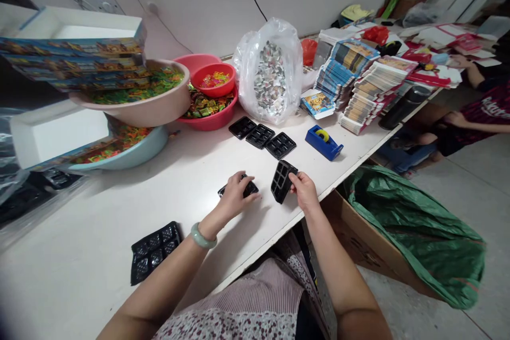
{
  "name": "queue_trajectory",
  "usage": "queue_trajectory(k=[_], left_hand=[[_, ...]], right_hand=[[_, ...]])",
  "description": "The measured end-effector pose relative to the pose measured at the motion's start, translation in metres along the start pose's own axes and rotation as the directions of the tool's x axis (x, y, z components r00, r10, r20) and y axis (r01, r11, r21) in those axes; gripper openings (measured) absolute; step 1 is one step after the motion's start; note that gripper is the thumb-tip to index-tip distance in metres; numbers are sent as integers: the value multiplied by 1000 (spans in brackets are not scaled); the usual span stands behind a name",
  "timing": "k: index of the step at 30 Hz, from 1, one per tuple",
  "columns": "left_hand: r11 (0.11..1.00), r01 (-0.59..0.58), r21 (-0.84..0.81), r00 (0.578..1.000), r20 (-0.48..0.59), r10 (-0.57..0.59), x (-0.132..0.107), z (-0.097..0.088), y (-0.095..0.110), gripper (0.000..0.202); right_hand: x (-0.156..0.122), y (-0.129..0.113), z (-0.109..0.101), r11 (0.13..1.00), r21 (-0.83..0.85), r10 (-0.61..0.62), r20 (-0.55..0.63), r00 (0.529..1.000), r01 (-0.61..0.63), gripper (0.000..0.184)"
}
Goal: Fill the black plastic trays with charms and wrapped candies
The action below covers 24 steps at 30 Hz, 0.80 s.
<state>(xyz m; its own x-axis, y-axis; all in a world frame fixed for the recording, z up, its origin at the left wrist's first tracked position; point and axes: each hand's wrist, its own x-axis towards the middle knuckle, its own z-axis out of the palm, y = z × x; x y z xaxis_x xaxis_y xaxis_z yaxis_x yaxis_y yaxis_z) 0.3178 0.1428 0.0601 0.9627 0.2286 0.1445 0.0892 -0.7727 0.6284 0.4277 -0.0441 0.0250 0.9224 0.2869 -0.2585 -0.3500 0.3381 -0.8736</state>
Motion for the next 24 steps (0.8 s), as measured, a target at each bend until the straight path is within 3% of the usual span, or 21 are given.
queue_trajectory(k=[3, 7, 11, 14, 18, 20, 22, 24], left_hand=[[951, -118, -285, 991, 31, 132, 7, 26, 30, 38], [806, -39, -591, 998, -69, -3, 16, 46, 45, 22], [642, 85, -762, 984, -38, -175, 23, 31, 27, 29], [577, 95, -812, 978, -32, -206, 24, 15, 15, 32], [651, 82, -754, 993, 4, -120, 18, 14, 17, 31], [737, 36, -675, 998, -7, -55, 15, 21, 24, 32], [830, -60, -555, 998, -36, 48, 13, 28, 31, 33], [887, -156, -435, 987, -43, 153, 12, 35, 36, 32]], right_hand=[[-13, 7, 23, 998, -1, -58, 35, 998, 58, 47], [-19, 10, 34, 996, 67, -66, 55, 996, 63, 48], [0, 8, 2, 990, 139, -23, -66, 998, 32, 50], [31, 1, -34, 999, 49, 23, -200, 979, -14, 45], [53, -11, -57, 969, -211, 81, -234, 969, -132, 32], [42, -15, -51, 955, -292, -10, -204, 979, -51, 33], [19, -16, -36, 937, -337, -114, -56, 992, 89, 32], [-7, -12, -18, 942, -301, -95, 183, 979, 148, 28]])
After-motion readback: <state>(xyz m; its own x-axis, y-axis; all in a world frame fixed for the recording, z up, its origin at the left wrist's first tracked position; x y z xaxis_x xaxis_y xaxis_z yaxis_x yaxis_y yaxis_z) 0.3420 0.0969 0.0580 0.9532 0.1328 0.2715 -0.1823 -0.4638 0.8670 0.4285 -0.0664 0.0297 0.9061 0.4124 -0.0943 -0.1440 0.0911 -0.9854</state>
